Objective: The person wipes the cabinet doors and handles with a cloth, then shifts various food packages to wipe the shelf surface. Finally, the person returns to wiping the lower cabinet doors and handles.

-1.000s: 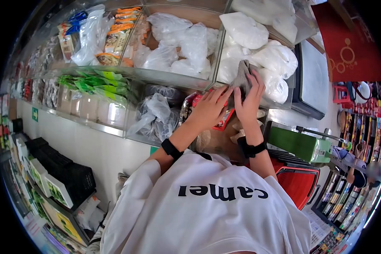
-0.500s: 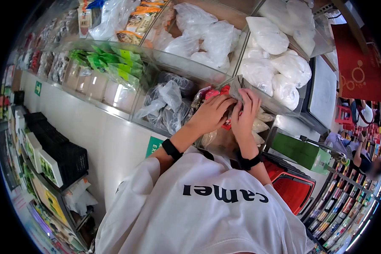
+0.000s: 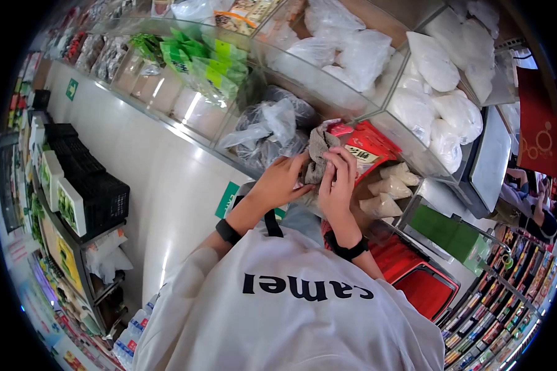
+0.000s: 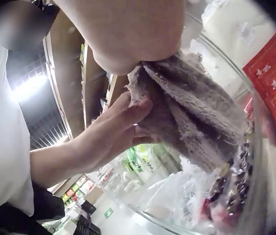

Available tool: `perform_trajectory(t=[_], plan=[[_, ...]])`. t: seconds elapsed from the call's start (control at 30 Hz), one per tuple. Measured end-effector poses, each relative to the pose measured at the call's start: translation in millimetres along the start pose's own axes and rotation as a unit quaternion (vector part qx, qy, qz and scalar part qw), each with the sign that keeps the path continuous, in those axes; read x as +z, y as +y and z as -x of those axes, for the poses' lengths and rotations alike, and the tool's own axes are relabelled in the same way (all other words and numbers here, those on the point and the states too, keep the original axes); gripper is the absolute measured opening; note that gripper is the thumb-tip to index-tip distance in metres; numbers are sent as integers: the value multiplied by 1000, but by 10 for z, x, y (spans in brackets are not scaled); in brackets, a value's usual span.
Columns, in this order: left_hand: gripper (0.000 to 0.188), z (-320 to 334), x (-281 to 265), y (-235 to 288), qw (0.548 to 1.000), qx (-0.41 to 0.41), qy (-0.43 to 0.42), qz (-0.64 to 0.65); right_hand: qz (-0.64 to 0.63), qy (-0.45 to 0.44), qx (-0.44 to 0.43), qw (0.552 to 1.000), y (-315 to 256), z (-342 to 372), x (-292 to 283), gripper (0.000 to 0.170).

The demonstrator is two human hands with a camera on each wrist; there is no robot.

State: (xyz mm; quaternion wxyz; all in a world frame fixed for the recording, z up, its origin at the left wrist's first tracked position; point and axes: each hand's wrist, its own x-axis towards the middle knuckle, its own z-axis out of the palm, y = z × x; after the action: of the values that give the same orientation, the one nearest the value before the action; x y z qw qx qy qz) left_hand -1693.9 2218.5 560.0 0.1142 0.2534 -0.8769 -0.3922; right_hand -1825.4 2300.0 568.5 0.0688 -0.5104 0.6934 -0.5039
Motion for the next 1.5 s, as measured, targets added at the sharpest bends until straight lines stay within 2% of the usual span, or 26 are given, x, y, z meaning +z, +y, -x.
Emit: perform_trajectory(t=[0.1, 0.17, 0.23, 0.3, 0.37, 0.43, 0.57, 0.63, 0.7, 0.77, 0.9, 0.97, 1.07, 1.17, 1.23, 1.27, 1.33, 1.43, 1.47, 1.5], plan=[[56, 183, -128, -339, 999, 1, -36, -14, -3, -22, -5, 1000, -195, 91, 300, 31], [52, 304, -317, -569, 1000, 8, -5, 5, 11, -32, -13, 999, -385, 90, 538, 35], [49, 414, -676, -761, 995, 88, 43, -3, 24, -41, -22, 999, -620, 93, 870, 40], [46, 604, -1055, -1043, 995, 89, 33, -7, 12, -86, 0, 996, -860, 93, 1289, 52], [42, 827, -1334, -1405, 993, 114, 31, -26, 13, -107, -4, 994, -1018, 119, 1784, 54], [38, 1104, -1671, -1681, 996, 84, 16, -41, 5, -169, 16, 985, -1196, 96, 2218, 52], [33, 1523, -2063, -2175, 993, 17, 81, -82, -8, -220, -6, 975, -1542, -95, 2823, 49], [37, 1664, -2197, -2285, 991, -54, 110, -46, -4, -219, -6, 976, -1575, -173, 3040, 50], [39, 1762, -2270, -2404, 989, -78, 110, -54, 58, -193, -36, 979, -1555, -218, 3182, 53], [40, 1869, -2270, -2512, 987, -105, 107, -61, 70, -199, -53, 976, -1517, -180, 3242, 54], [36, 2123, -2190, -2649, 978, -173, 44, -106, 66, -258, -64, 962, -1513, 70, 3250, 55], [37, 2238, -2136, -2704, 962, -239, -35, -125, 54, -277, -68, 957, -1426, 315, 3263, 55], [43, 2333, -2073, -2761, 955, -248, -60, -149, 70, -310, -21, 948, -1077, 718, 3340, 55], [51, 2198, -1769, -2846, 962, -230, -68, -130, 82, -266, 27, 960, -725, 965, 3476, 56], [60, 2005, -1558, -2889, 984, -159, -60, -49, 122, -192, 58, 972, -528, 1070, 3612, 56], [62, 1902, -1437, -2976, 988, -142, -51, -30, 121, -189, 65, 972, -455, 1112, 3716, 56], [65, 1815, -1182, -3150, 991, -121, -50, -5, 209, -194, 87, 954, -352, 1193, 3886, 57], [72, 1796, -1104, -3427, 988, -119, -85, -45, 275, -172, 49, 945, -316, 1264, 4256, 56], [74, 1814, -1127, -3526, 984, -149, -91, -47, 278, -174, 56, 943, -325, 1287, 4441, 56], [77, 1837, -1180, -3587, 978, -180, -96, -49, 193, -192, 117, 955, -394, 1247, 4683, 56]])
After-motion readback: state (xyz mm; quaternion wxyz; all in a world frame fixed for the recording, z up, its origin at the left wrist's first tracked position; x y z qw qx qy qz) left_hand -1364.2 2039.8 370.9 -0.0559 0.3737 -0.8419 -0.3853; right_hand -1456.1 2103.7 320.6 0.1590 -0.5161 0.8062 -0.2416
